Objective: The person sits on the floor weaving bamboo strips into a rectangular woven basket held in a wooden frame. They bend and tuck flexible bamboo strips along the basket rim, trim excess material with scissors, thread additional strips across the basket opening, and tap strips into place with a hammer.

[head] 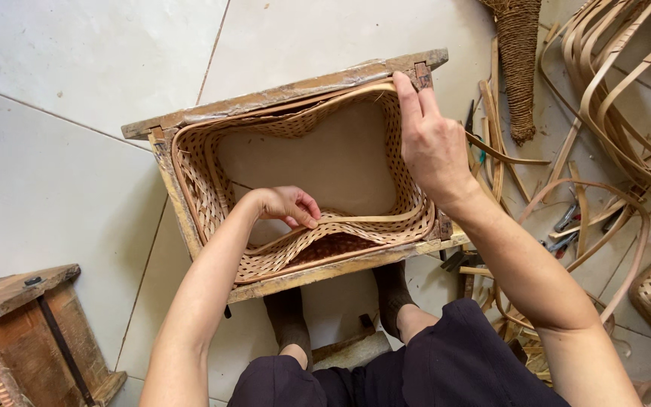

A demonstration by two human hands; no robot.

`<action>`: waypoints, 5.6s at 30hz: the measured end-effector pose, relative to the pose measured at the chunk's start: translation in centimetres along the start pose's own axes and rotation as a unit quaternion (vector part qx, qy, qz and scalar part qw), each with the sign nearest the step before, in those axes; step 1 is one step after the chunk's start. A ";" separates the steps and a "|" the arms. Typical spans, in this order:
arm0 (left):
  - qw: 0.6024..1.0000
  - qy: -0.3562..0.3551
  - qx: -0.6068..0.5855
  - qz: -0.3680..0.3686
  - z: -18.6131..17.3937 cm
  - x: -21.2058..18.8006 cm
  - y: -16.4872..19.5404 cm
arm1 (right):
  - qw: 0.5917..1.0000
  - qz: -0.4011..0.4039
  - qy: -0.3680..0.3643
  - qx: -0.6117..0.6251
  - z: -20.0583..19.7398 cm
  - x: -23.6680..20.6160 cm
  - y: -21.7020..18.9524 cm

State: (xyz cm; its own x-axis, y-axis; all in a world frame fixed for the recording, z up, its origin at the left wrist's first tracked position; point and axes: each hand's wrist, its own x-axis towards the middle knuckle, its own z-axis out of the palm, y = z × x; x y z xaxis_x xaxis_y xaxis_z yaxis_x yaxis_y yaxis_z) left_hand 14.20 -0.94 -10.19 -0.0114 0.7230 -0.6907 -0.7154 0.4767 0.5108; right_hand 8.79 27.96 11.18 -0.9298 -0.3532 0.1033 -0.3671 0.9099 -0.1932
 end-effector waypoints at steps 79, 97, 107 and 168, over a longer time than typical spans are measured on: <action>0.586 0.523 0.596 0.165 4.1 -2.0 -2.3 | 0.804 -0.086 -0.503 0.305 14.1 -5.6 -5.8; 0.608 0.117 0.763 -0.187 6.3 -12.0 -0.6 | 0.801 -0.142 -0.533 0.233 13.2 -4.5 -6.0; 0.886 0.338 0.302 0.093 8.7 -5.7 -1.4 | 0.825 -0.181 -0.499 0.195 14.1 -5.5 -5.6; 0.676 0.492 0.492 0.243 18.9 -7.1 0.6 | 0.774 -0.154 -0.548 0.278 19.6 -6.9 -6.5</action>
State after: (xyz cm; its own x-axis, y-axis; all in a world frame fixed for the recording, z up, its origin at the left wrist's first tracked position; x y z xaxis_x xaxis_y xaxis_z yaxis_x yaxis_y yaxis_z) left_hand 27.09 3.61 4.70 -0.8834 0.4621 -0.0783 0.3452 0.7545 0.5581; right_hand 17.13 20.24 -7.40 -0.1481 -0.7845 -0.6022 -0.2459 0.6190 -0.7459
